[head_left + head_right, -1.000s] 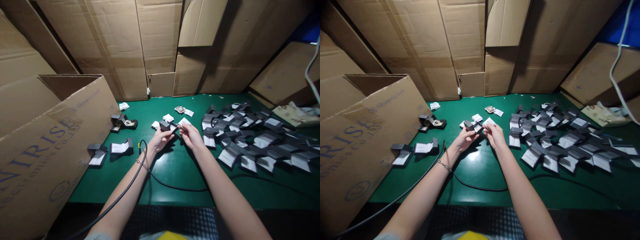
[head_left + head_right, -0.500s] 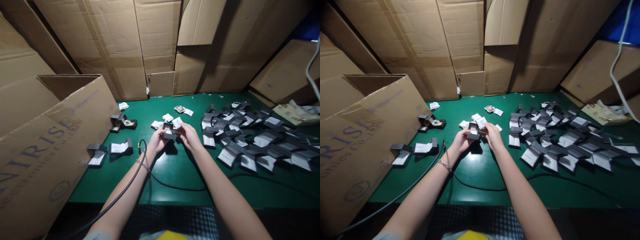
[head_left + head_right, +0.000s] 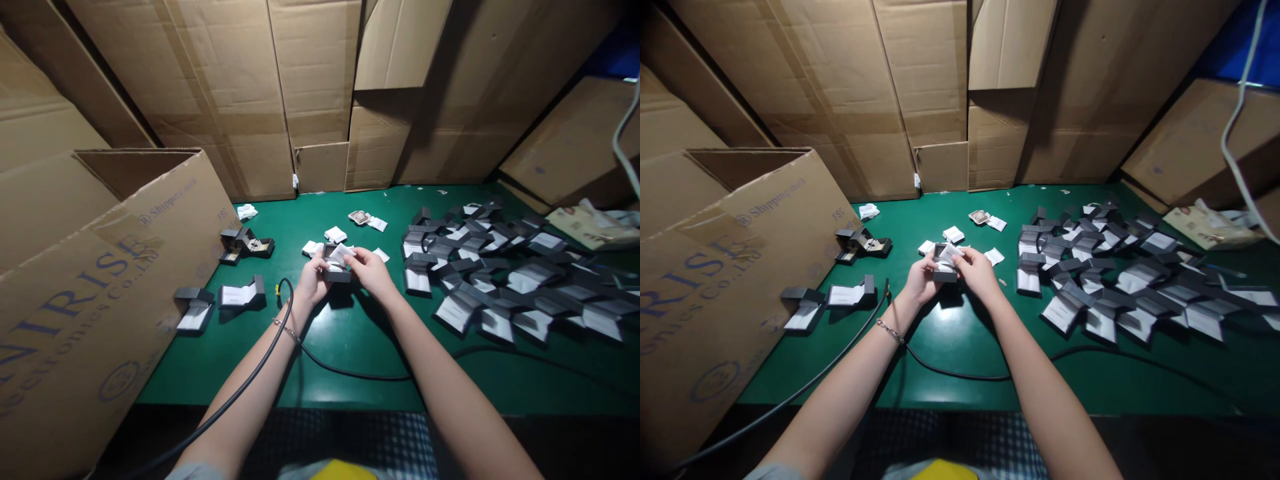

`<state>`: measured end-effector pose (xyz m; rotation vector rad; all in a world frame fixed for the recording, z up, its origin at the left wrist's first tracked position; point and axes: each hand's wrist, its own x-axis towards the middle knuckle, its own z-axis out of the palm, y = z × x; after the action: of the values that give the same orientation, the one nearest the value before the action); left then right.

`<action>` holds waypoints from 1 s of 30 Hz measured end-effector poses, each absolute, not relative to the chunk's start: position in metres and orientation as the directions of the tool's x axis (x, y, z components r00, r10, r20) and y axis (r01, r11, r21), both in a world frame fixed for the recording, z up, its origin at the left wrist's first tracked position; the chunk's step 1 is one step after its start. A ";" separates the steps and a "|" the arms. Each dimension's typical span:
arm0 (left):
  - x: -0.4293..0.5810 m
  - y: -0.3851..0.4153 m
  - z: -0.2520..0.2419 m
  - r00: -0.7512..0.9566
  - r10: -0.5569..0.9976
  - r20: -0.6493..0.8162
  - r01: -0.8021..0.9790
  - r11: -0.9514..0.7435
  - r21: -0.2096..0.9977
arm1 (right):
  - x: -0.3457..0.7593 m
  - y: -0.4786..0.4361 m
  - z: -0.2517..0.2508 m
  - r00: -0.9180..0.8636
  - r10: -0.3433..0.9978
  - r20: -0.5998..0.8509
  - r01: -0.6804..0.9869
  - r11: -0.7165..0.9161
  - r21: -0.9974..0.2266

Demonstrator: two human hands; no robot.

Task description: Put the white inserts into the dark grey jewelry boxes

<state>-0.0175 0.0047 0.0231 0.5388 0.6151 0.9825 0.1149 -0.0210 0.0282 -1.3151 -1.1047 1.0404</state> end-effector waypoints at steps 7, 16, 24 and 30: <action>-0.017 0.005 0.022 0.351 0.910 -0.219 -0.595 0.397 0.699 | 0.114 -0.019 0.017 0.198 0.979 0.049 0.070 0.036 -0.997; -0.018 0.003 0.023 0.395 0.904 -0.164 -0.602 0.390 0.697 | 0.115 -0.018 0.023 0.194 0.981 0.018 0.093 -0.001 -0.996; -0.017 -0.001 0.027 0.370 0.921 -0.124 -0.580 0.334 0.743 | 0.114 -0.020 0.024 0.241 0.970 -0.017 0.089 -0.039 -0.995; -0.011 0.002 0.015 0.391 0.913 -0.115 -0.476 0.308 0.824 | 0.116 -0.020 0.024 0.244 0.969 -0.043 0.039 -0.054 -0.998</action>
<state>-0.0114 0.0016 0.0154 0.7939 0.6565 1.0106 0.1160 -0.0200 0.0235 -1.3834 -1.0343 1.0386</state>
